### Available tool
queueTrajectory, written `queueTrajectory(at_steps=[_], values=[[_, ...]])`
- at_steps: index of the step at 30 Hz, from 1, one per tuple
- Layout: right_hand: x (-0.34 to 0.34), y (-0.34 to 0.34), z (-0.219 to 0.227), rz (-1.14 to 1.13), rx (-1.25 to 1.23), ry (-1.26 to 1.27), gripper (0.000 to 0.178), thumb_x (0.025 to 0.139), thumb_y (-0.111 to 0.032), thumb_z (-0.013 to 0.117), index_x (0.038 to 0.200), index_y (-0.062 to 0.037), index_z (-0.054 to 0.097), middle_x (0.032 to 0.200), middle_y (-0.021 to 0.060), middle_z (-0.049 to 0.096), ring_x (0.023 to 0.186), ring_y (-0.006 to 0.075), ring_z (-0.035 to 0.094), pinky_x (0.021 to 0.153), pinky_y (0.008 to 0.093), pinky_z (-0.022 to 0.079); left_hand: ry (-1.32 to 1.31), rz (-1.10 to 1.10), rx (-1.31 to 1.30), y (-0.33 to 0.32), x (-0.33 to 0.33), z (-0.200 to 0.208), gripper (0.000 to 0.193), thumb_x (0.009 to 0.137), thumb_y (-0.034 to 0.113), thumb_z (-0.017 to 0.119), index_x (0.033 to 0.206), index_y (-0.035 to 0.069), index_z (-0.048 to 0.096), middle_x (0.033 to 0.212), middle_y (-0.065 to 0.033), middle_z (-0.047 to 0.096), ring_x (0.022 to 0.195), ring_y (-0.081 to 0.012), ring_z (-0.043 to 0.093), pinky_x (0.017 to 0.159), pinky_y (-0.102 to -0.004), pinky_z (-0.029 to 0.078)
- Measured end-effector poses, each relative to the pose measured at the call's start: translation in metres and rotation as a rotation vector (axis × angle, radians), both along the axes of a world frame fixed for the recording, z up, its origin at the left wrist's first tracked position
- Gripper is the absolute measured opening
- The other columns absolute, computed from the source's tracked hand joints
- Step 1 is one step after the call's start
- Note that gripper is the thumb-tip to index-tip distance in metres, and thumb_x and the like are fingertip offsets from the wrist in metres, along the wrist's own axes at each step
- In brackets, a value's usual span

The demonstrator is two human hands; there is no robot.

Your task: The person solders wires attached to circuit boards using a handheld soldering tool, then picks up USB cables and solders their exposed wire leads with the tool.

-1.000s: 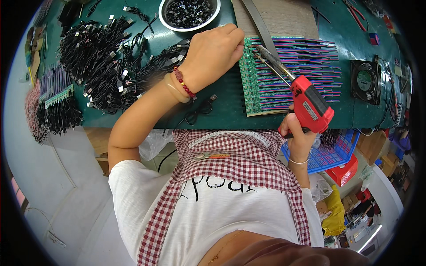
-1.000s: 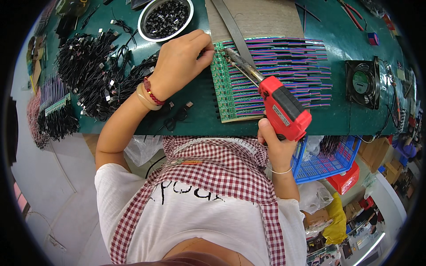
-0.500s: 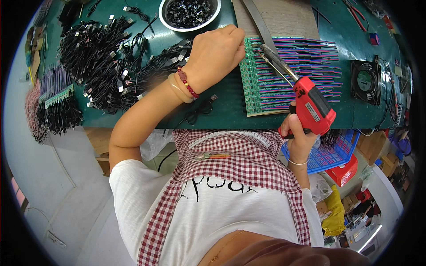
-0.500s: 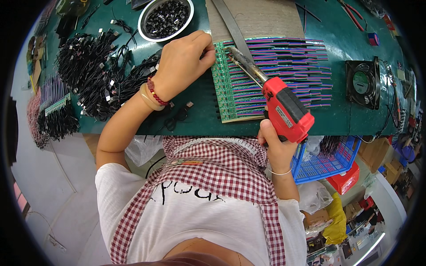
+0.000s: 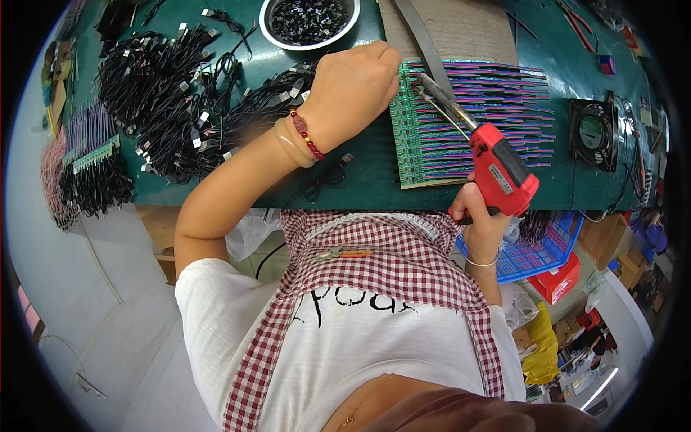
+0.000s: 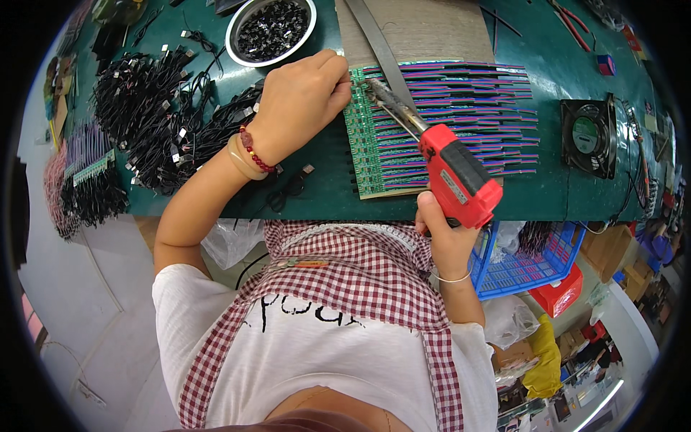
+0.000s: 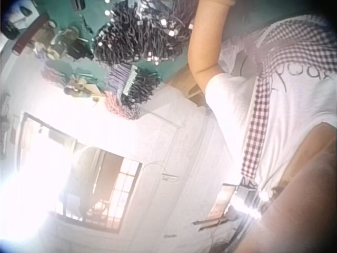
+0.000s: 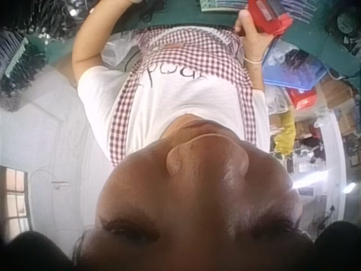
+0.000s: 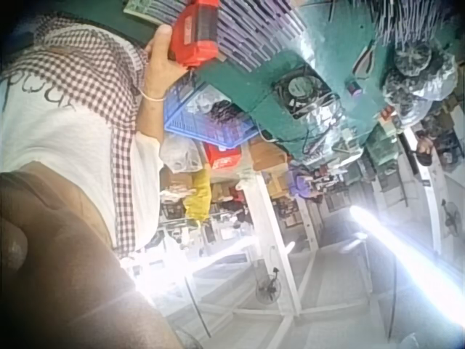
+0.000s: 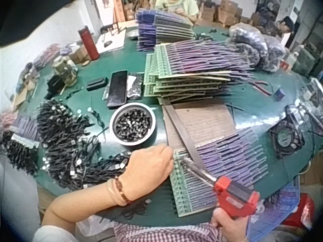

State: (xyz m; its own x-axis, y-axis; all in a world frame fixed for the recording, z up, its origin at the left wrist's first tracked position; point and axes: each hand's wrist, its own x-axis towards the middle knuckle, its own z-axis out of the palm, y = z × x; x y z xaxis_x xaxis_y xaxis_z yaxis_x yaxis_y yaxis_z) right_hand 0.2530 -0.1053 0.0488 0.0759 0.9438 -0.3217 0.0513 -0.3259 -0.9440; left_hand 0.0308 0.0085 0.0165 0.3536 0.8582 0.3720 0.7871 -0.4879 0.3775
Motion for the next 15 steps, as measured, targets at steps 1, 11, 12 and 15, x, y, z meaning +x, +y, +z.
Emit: queueTrajectory(at_steps=[1,11,12,15], values=[[-0.0005,0.0006,0.0015,0.001,0.000,0.000,0.027,0.083,-0.007,0.055,0.105,0.0060,0.048,0.053,0.0045,0.047,0.044,0.0116,0.044,0.044,0.0242,0.037,0.009,-0.003,0.004,0.0001,-0.0001,0.0003,0.007,0.074,0.008,0.059,0.072,0.004,0.053,0.070,-0.0070,0.055,0.060,-0.0258,0.058,0.051,-0.0350,0.046],[0.0033,0.0012,0.0016,-0.045,0.042,0.071,0.031,0.083,-0.002,0.053,0.112,0.0069,0.046,0.056,0.0065,0.048,0.043,0.0116,0.043,0.042,0.0242,0.035,0.033,-0.003,0.018,-0.0007,-0.0017,0.0009,0.007,0.075,0.008,0.058,0.074,0.004,0.053,0.071,-0.0071,0.055,0.060,-0.0258,0.058,0.051,-0.0350,0.046],[0.0042,0.0014,0.0012,-0.046,0.043,0.073,0.031,0.083,-0.002,0.053,0.111,0.0067,0.046,0.056,0.0065,0.048,0.043,0.0116,0.043,0.042,0.0243,0.035,0.036,-0.005,0.015,-0.0001,-0.0012,0.0020,0.007,0.075,0.008,0.058,0.074,0.004,0.053,0.070,-0.0072,0.055,0.061,-0.0257,0.058,0.051,-0.0349,0.046],[0.0077,0.0022,-0.0027,-0.025,0.090,0.137,0.031,0.084,-0.006,0.054,0.111,0.0060,0.046,0.057,0.0068,0.048,0.043,0.0120,0.043,0.041,0.0246,0.036,0.045,-0.010,0.012,-0.0004,-0.0011,0.0028,0.007,0.075,0.008,0.058,0.074,0.004,0.053,0.071,-0.0073,0.054,0.062,-0.0254,0.058,0.052,-0.0349,0.046]])
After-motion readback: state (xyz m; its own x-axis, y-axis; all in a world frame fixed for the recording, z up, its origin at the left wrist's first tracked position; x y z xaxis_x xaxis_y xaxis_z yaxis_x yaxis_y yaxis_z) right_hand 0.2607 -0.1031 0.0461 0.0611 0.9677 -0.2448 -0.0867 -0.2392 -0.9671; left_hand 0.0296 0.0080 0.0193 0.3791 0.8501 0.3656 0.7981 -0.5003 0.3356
